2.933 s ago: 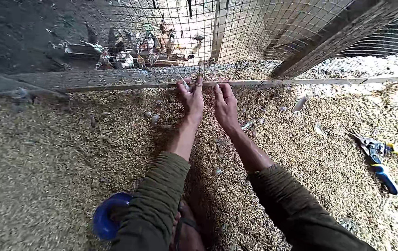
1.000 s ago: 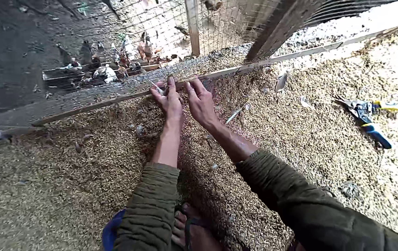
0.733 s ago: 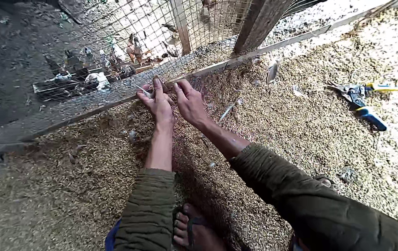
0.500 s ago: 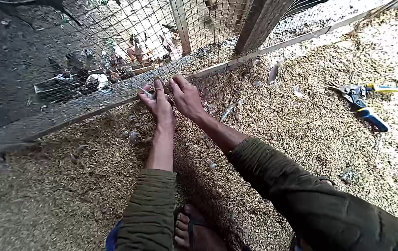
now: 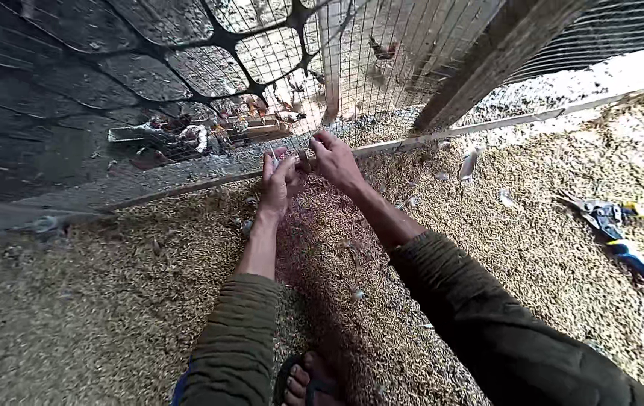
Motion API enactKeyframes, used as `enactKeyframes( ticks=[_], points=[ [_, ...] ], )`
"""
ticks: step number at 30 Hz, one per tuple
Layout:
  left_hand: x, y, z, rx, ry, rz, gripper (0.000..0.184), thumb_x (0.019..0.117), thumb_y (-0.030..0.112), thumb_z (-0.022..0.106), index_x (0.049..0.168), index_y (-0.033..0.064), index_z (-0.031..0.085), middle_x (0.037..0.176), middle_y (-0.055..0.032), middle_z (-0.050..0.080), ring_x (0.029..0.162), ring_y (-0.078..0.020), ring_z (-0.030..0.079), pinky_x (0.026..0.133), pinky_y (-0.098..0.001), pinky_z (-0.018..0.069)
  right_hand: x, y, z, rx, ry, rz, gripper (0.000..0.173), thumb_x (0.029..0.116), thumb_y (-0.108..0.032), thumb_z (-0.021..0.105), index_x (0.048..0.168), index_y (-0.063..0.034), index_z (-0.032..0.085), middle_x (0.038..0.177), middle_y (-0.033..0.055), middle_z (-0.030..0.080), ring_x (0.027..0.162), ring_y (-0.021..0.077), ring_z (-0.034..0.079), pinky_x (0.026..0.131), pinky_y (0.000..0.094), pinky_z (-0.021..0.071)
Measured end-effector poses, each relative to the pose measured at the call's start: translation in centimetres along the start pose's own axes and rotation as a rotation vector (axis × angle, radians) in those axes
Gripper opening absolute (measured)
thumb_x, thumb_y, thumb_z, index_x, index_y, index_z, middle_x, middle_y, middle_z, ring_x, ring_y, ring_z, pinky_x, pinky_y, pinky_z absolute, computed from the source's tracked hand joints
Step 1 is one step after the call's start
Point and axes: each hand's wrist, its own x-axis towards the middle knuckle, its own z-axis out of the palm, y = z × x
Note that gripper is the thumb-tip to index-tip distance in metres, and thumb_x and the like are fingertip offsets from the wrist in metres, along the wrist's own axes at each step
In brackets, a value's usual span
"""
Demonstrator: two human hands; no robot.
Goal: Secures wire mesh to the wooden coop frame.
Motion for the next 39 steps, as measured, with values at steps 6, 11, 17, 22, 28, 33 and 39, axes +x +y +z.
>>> enactKeyframes(
  ticks=[6, 11, 17, 22, 28, 33, 39],
  points=[
    [0.9, 0.8, 0.4, 0.051, 0.091, -0.032, 0.029, 0.1057, 0.01, 0.041, 0.134, 0.011, 0.049, 0.062, 0.009, 0.032, 0.045, -0.0025, 0.032, 0.043, -0.0187, 0.0317, 1.1, -0.8, -0.9, -0.096, -0.082, 0.021, 0.036, 0.1113, -0.028, 0.04, 0.133, -0.0028, 0.053, 0.1, 0.0197, 0.067, 0.088, 0.0334, 0.068, 0.08, 0.0539, 0.0539],
    [0.6, 0.0, 0.5, 0.028, 0.19, 0.01, 0.03, 0.1098, 0.02, 0.038, 0.126, 0.0109, 0.062, 0.058, 0.011, 0.03, 0.044, -0.0017, 0.028, 0.042, -0.0186, 0.0284, 1.6, -0.4, -1.3, -0.112, -0.054, -0.025, 0.032, 0.1087, -0.024, 0.045, 0.126, -0.0035, 0.061, 0.093, 0.017, 0.068, 0.081, 0.0313, 0.066, 0.075, 0.0529, 0.0529],
    [-0.7, -0.1, 0.9, -0.165, 0.326, -0.012, 0.041, 0.1103, 0.034, 0.017, 0.093, 0.0209, 0.052, 0.052, 0.0121, 0.029, 0.039, -0.0013, 0.026, 0.039, -0.0172, 0.0259, 1.5, -0.5, -1.6, -0.121, 0.013, -0.021, 0.031, 0.1063, -0.023, 0.049, 0.122, -0.0043, 0.067, 0.102, 0.0157, 0.072, 0.091, 0.0286, 0.069, 0.083, 0.0515, 0.054],
    [-0.7, 0.3, -0.3, 0.175, 0.268, 0.065, 0.017, 0.1123, 0.025, 0.029, 0.107, 0.0161, 0.042, 0.068, 0.0078, 0.037, 0.048, -0.003, 0.034, 0.045, -0.0195, 0.0331, 2.0, -0.2, -1.8, -0.027, 0.063, -0.016, 0.029, 0.1047, -0.023, 0.053, 0.116, -0.0043, 0.072, 0.101, 0.0141, 0.073, 0.092, 0.0252, 0.069, 0.084, 0.0493, 0.0533],
    [-0.7, 1.6, -0.6, 0.703, 0.207, 0.118, 0.034, 0.1121, 0.026, 0.039, 0.132, 0.0023, 0.053, 0.095, -0.0129, 0.06, 0.068, -0.0191, 0.056, 0.065, -0.0397, 0.0515, 2.0, -0.7, -2.1, 0.043, 0.094, 0.076, 0.025, 0.1022, -0.022, 0.058, 0.113, -0.0068, 0.075, 0.102, 0.0119, 0.073, 0.094, 0.0236, 0.068, 0.084, 0.0486, 0.0523],
    [-0.4, 2.4, -0.1, 0.84, 0.222, 0.208, 0.029, 0.1095, 0.02, 0.047, 0.125, -0.0014, 0.06, 0.104, -0.017, 0.067, 0.09, -0.023, 0.065, 0.086, -0.043, 0.0528, 2.4, -0.4, -2.0, 0.137, 0.131, 0.189, 0.02, 0.0977, -0.021, 0.061, 0.102, -0.0094, 0.077, 0.085, 0.0061, 0.068, 0.076, 0.0185, 0.061, 0.069, 0.0452, 0.0477],
    [0.2, 3.1, 0.6, 0.934, 0.241, 0.226, 0.03, 0.1085, 0.023, 0.051, 0.125, 0.0015, 0.064, 0.103, -0.0168, 0.07, 0.09, -0.0245, 0.068, 0.085, -0.0449, 0.0541, 2.8, -0.4, -2.2, 0.16, 0.12, 0.244, 0.018, 0.0955, -0.023, 0.062, 0.095, -0.0114, 0.076, 0.073, 0.0029, 0.06, 0.062, 0.0164, 0.053, 0.06, 0.0434, 0.0439]
  ],
)
